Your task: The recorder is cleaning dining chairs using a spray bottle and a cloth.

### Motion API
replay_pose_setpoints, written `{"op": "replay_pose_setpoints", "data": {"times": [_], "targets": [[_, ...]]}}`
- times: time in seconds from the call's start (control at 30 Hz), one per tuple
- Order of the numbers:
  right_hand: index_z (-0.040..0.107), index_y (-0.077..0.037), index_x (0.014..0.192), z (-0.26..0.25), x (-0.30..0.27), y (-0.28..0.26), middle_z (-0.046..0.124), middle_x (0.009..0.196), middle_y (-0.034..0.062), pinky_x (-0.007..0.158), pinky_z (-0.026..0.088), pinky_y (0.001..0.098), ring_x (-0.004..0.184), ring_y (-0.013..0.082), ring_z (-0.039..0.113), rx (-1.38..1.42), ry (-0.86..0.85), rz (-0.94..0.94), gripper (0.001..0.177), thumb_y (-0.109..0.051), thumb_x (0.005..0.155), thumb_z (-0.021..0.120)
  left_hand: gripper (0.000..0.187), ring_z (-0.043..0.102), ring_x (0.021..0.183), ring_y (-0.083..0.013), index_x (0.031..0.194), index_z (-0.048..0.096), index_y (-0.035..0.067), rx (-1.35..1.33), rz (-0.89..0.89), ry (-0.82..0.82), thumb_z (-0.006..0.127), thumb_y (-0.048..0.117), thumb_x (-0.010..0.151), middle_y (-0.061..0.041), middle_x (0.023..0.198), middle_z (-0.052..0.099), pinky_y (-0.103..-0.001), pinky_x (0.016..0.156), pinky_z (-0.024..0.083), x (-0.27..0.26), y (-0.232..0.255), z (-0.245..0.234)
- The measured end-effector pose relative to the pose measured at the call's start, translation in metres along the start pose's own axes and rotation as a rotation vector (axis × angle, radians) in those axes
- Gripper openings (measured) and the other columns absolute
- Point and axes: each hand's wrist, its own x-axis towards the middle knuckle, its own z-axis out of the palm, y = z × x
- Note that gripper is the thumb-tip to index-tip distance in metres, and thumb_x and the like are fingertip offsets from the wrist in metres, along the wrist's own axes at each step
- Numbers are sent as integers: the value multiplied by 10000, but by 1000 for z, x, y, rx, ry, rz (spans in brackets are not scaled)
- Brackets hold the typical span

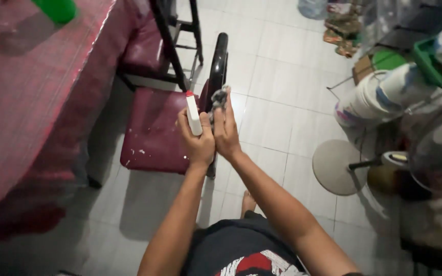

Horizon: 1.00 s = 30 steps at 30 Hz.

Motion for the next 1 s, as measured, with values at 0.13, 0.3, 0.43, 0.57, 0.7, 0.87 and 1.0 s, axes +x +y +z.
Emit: {"op": "replay_pose_setpoints", "data": {"times": [0.13,0.3,0.43,0.57,0.7,0.87,1.0], "targets": [[121,44,1654,-4,43,18,296,1695,212,1259,273,338,1540,307,337,123,-18,-15,644,-272,1135,335,338,586,1021,-299,1255,529,27,42,-35,66,654,264,1049,-154,1144,558,-430,893,487,0,5,5],[162,-1,1683,-12,108,42,333,1642,257,1236,303,363,1442,324,371,317,4,73,648,-336,1150,314,309,625,1042,-340,1223,571,35,171,-7,199,667,279,1059,-157,1137,626,-469,922,488,-6,11,14],[218,-16,1667,-23,157,73,382,1611,242,1207,326,366,1406,316,410,371,-25,207,646,-372,1139,325,336,619,1001,-386,1205,582,16,442,-10,306,691,273,1018,-159,1071,639,-509,904,458,-13,28,23],[327,12,1590,-17,141,87,442,1561,137,1215,293,340,1444,236,406,273,40,103,586,-375,1150,332,334,622,985,-392,1188,578,-5,603,47,362,672,266,1019,-155,1051,636,-550,948,428,-14,30,26],[512,14,1446,-7,76,58,634,1254,128,1049,464,339,1133,212,591,288,81,225,535,-372,1148,291,250,613,965,-400,1107,597,23,535,54,344,647,257,1037,-152,1027,653,-531,931,433,-8,36,24],[424,14,1495,-10,7,16,585,1261,131,949,482,319,1064,214,557,260,-4,203,475,-281,1137,321,206,616,935,-363,1086,589,23,321,40,256,633,214,1021,-137,995,648,-484,872,457,-5,35,19],[420,41,1480,-13,-49,33,603,1272,200,952,493,339,1077,277,610,89,-108,194,449,-209,1112,364,164,644,926,-255,1115,583,31,48,-29,152,605,166,1025,-104,1010,629,-408,842,523,-4,31,12]]}}
